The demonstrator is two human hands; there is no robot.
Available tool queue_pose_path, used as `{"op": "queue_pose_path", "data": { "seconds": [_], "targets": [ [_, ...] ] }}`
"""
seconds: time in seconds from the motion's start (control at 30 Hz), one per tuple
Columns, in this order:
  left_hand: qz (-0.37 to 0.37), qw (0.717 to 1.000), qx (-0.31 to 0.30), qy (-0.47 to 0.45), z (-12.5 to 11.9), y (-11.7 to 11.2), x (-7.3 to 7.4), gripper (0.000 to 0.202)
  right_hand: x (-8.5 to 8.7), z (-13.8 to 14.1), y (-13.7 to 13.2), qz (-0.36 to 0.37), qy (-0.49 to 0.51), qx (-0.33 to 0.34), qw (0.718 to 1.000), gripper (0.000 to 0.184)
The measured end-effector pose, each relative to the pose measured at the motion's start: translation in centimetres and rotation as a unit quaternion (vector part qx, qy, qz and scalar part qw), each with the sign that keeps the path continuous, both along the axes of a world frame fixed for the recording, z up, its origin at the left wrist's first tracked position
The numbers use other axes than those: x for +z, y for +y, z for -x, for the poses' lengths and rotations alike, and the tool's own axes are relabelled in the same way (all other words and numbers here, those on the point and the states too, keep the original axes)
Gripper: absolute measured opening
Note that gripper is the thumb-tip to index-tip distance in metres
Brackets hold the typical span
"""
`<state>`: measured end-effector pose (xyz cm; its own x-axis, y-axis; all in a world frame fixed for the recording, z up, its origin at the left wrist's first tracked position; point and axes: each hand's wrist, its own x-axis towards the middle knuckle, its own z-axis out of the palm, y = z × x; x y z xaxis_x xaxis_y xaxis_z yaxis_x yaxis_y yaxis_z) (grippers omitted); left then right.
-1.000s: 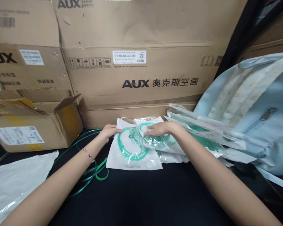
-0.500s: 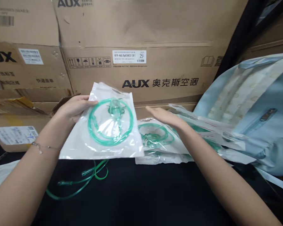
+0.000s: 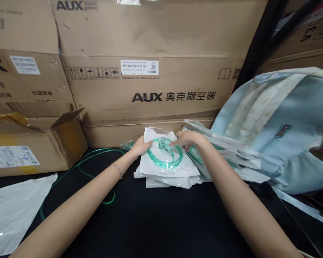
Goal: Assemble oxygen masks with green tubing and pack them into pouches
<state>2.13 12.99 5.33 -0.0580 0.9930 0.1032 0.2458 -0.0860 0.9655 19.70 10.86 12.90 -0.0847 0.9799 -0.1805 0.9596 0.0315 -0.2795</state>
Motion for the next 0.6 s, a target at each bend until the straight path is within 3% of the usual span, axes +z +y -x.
{"op": "queue_pose_path", "data": {
  "seconds": [0.17, 0.3, 0.47, 0.6],
  "targets": [
    [0.059, 0.998, 0.004, 0.037, 0.9, -2.7, 0.0, 0.035, -0.2, 0.0, 0.4, 0.029, -0.030, 0.001, 0.999, 0.048],
    [0.096, 0.995, -0.039, 0.000, 0.0, -4.9, 0.6, 0.039, 0.0, 0.2, 0.0, 0.028, -0.062, -0.002, 0.998, 0.043],
    [0.037, 0.997, -0.050, -0.042, -2.6, -5.6, 1.1, 0.047, 0.4, 0.6, -0.4, 0.000, -0.124, -0.008, 0.992, 0.031],
    [0.016, 0.999, -0.022, -0.032, -4.1, -4.9, -0.2, 0.058, 0.6, 0.9, -0.5, -0.015, -0.168, -0.002, 0.986, 0.027]
  ]
}}
